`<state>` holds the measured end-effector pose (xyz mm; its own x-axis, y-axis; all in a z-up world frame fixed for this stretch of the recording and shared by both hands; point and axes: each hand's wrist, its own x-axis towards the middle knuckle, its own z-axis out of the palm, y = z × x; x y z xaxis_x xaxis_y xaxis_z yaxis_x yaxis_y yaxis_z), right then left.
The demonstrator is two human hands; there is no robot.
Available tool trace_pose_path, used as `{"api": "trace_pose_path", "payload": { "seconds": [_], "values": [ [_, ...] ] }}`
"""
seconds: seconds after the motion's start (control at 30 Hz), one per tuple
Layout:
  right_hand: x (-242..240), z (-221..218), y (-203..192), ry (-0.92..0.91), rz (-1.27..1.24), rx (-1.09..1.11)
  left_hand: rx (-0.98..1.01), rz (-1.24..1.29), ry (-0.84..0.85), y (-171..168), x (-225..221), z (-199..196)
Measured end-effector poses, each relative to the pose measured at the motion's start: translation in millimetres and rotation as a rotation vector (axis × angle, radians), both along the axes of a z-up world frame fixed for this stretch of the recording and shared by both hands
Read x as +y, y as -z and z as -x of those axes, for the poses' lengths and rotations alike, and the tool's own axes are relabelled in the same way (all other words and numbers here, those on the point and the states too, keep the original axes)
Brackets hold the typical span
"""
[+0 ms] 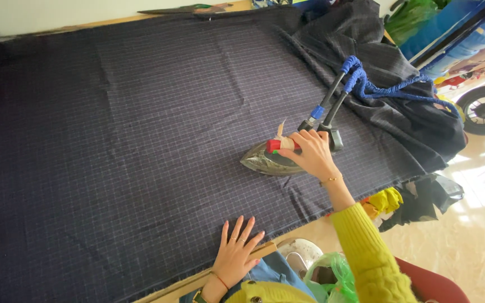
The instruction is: Ironing a large piece of dark patterned fabric on a workbench using a steam iron
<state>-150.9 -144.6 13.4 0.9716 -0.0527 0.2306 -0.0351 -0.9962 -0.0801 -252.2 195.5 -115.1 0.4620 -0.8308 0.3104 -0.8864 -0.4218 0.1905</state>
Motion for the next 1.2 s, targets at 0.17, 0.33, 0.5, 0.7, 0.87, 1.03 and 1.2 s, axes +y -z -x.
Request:
{"api": "trace_pose_path", "payload": {
  "seconds": [0.17, 0.33, 0.5, 0.7, 0.87, 1.03, 1.2],
  "values": [
    [-5, 3, 1, -0.069, -0.033, -0.012, 0.36, 0.073, -0.067, 0, -16, 7],
    [-5, 22, -7, -0.14, -0.027, 0.005, 0.251, 0.034, -0.158, 4, -31, 14],
    [-3, 59, -11, -0.172, -0.045, 0.063, 0.204, 0.016, -0.247, 5, -39, 18],
    [-12, 108, -6, -0.19, 0.017, 0.072, 0.244, 0.019, -0.269, 4, -44, 21],
    [-10, 122, -5, -0.17, -0.021, -0.033, 0.262, 0.031, -0.246, -10, -51, 15],
    [-3, 115, 22, -0.09, 0.023, -0.26, 0.276, 0.027, -0.156, 8, -55, 18],
    [12, 81, 20, -0.008, 0.085, -0.402, 0.324, -0.012, -0.132, 13, -58, 17]
  ]
}}
